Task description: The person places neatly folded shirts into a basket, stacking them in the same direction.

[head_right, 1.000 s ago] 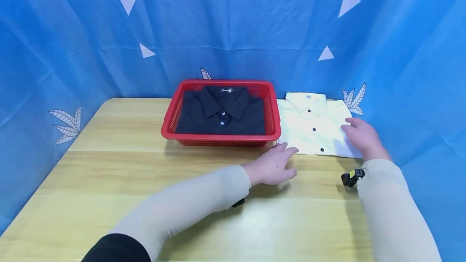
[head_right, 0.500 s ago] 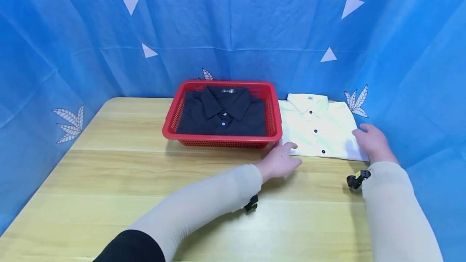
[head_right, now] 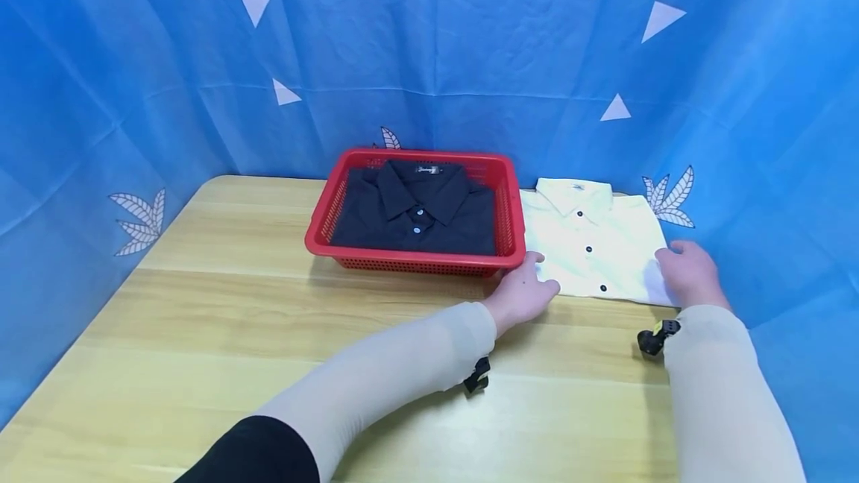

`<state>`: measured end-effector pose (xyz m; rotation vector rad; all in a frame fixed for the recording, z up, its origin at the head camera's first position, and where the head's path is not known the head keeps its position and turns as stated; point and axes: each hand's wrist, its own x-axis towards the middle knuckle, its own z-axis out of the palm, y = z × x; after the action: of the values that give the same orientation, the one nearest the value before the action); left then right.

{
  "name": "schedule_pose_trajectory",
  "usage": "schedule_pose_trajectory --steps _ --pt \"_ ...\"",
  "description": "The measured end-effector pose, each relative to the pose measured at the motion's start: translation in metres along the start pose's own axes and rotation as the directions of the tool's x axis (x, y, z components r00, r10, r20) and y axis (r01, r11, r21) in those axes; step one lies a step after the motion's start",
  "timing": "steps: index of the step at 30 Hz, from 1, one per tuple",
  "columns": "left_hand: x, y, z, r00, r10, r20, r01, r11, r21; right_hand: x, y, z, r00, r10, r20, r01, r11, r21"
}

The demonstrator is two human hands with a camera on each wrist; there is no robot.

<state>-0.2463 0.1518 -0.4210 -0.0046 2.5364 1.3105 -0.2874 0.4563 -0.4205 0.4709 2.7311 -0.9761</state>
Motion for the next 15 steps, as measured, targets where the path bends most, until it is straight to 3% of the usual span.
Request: schedule_pose_trajectory --steps 6,15 --pt "0.0033 -0.0006 -0.0014 0.999 0.011 -0.036 -0.011 1.0 -0.005 -0.0016 -0.0024 0.0015 1.0 -0.016 -0.009 0.016 0.998 -0.055" --pt "0.0041 -0.0026 0.0 1.0 0.011 -0.026 -0.011 1.0 -0.004 -0.0053 -0.0036 -0.0049 0.998 -0.036 0.05 0.042 0.99 -0.135"
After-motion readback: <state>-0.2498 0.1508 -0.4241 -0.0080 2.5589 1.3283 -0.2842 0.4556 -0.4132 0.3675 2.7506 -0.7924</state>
